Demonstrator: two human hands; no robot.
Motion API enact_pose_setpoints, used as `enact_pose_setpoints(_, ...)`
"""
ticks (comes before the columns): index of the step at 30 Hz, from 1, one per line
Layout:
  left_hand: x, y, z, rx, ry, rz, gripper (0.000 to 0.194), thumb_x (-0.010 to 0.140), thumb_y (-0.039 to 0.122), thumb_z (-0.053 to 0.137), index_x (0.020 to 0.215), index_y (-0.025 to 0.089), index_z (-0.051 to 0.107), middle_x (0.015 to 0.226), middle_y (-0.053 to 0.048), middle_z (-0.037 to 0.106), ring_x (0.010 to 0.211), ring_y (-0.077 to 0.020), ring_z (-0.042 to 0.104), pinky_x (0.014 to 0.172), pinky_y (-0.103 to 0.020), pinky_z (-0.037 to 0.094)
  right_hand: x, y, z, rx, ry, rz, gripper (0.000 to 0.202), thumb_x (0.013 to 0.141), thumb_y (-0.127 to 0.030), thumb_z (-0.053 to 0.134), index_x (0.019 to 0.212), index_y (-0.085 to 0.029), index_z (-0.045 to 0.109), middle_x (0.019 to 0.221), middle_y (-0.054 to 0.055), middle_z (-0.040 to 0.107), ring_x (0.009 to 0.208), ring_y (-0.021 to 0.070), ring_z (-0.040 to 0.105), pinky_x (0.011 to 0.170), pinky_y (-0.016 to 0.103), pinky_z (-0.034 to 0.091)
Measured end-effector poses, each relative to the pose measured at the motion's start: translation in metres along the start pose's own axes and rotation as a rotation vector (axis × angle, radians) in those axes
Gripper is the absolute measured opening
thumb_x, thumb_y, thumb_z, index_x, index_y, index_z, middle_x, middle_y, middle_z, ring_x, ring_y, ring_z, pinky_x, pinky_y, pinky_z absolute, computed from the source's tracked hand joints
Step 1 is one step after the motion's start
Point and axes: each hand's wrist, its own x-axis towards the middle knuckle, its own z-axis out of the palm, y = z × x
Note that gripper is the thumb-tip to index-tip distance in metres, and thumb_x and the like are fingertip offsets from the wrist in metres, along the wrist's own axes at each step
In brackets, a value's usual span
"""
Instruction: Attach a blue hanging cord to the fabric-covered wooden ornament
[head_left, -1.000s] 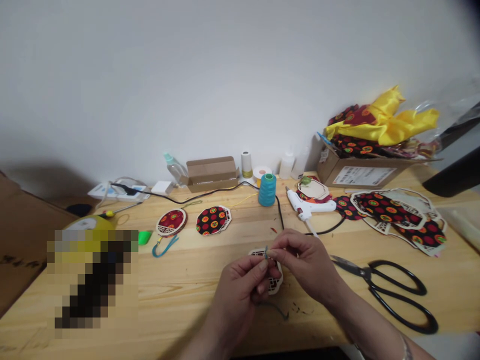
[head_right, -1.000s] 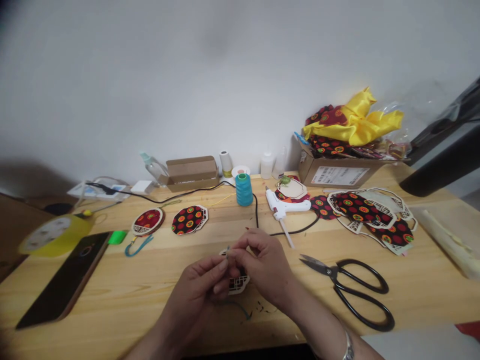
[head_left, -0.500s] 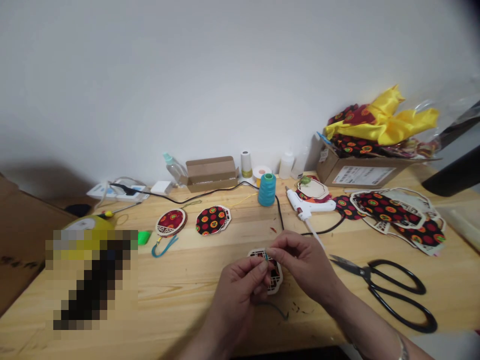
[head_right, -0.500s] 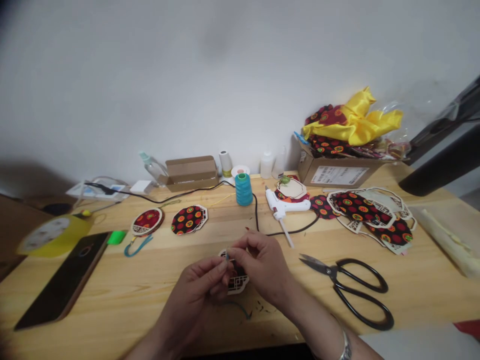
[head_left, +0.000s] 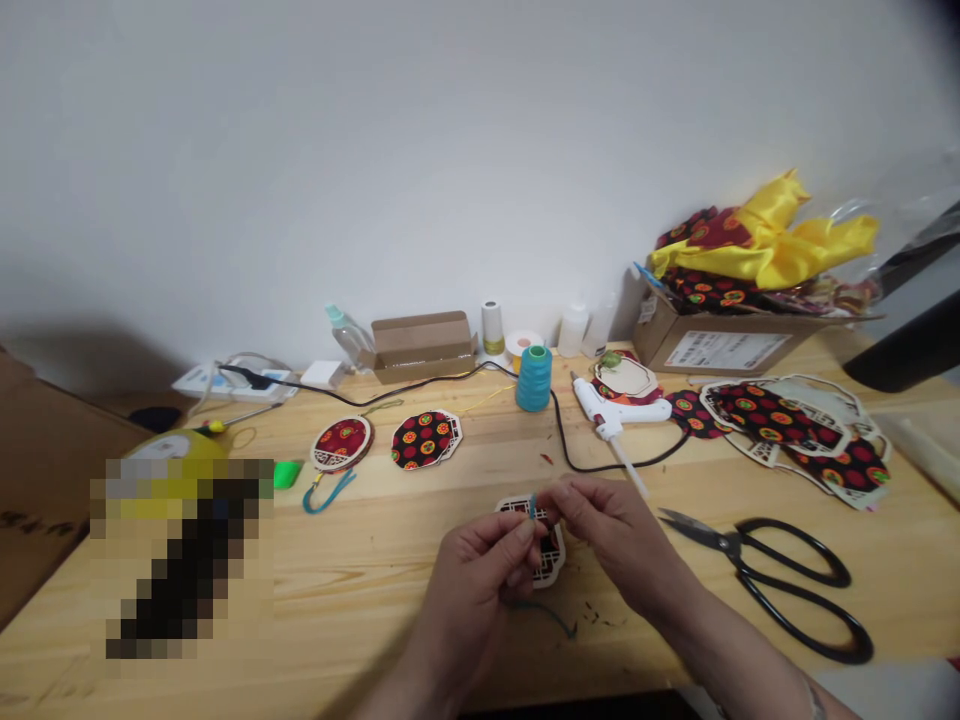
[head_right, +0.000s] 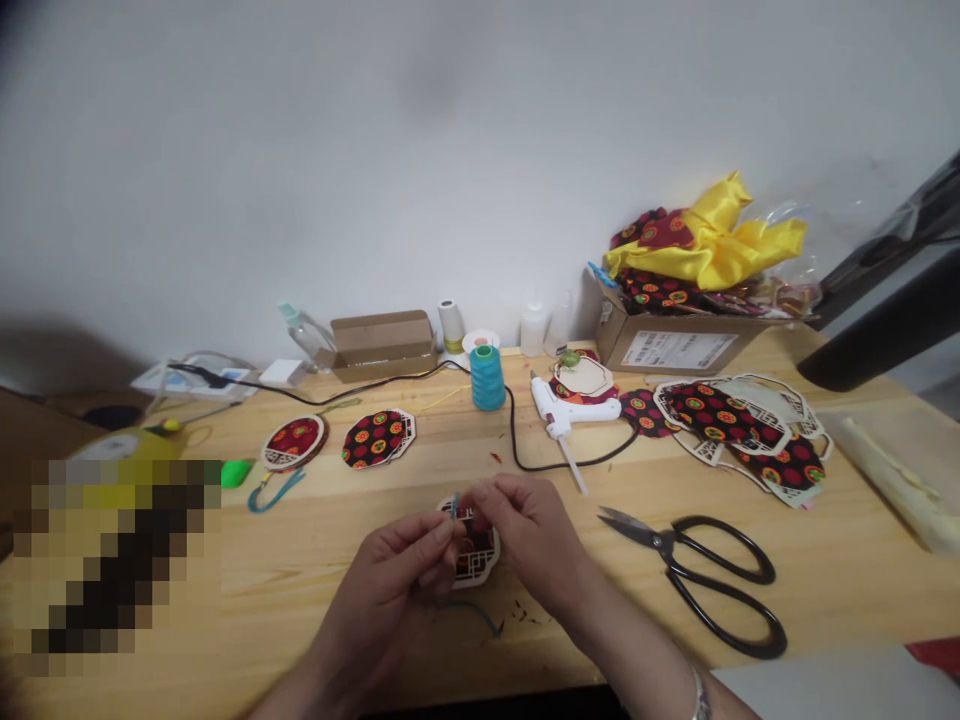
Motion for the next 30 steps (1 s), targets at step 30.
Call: enact_pose_setpoints(30, 0.000, 0.004, 0.005, 0.060, -0.022, 0.003, 0.015, 0.070, 0.026, 0.068, 0.066, 0.012, 0.068, 0.054, 0.001, 0.052, 0.046, -0.0054, 0.033, 0.046, -0.020, 0.023, 0.004, -0.014, 0.004, 0.101, -0.054, 0.012, 0.016, 0.068, -0.025, 0.066, 0.058, -0.016, 0.058, 0.050, -0.003, 0.057, 0.049, 0.0103, 0.052, 0.049, 0.022, 0.041)
